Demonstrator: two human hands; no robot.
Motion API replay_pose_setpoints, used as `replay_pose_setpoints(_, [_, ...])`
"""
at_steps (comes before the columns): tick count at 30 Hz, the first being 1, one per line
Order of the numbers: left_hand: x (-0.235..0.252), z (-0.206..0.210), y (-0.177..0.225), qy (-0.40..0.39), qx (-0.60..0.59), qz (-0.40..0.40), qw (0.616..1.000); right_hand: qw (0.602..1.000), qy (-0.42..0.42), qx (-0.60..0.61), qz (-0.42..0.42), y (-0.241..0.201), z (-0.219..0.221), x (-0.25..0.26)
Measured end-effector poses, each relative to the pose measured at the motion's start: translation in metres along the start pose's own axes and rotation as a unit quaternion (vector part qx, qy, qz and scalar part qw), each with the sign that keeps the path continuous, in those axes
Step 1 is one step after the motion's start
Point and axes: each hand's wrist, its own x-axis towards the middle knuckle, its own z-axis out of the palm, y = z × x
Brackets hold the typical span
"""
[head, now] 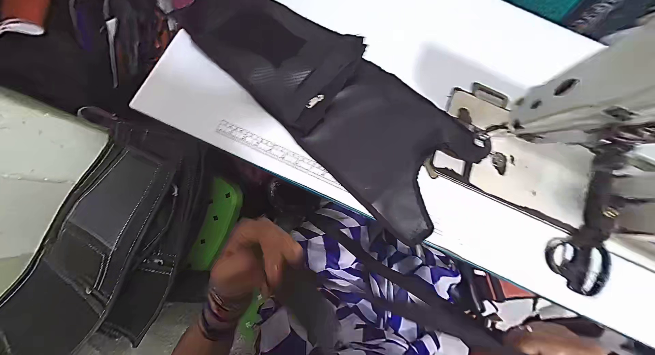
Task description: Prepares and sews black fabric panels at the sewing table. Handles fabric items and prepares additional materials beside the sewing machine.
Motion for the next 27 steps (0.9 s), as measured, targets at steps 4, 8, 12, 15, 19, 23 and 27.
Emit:
replay_pose_setpoints(4, [0.018,-0.038,0.009,0.027,0.651,-0.113,0.750,0.995,0.066,0.018,-0.072,0.020,0.008,0.006])
replay_pose_setpoints(8, [0.037,0.024,-0.010,-0.011,0.650,-0.005,0.760,0.989,0.042,0.087,-0.109,0.020,0.029,0.022])
replay_pose_setpoints(12, [0.049,0.112,-0.070,-0.222,0.360,-0.051,0.905,0.982,0.007,0.106,-0.154,0.012,0.032,0.033])
replay_pose_setpoints(15, [0.055,0.132,-0.100,-0.250,0.225,-0.103,0.936,0.985,0.032,0.121,-0.119,0.009,0.019,0.021])
replay_pose_setpoints(19, [0.072,0.109,-0.082,-0.304,0.236,-0.110,0.916,0.980,0.082,0.155,-0.089,0.018,0.006,0.003])
replay_pose_setpoints(23, [0.084,0.093,-0.067,-0.358,0.303,-0.084,0.879,0.981,0.065,0.154,-0.103,0.017,0.004,0.009])
replay_pose_setpoints(27, [0.099,0.064,-0.039,-0.291,0.365,-0.090,0.880,0.980,0.123,0.139,-0.077,0.019,-0.015,0.004])
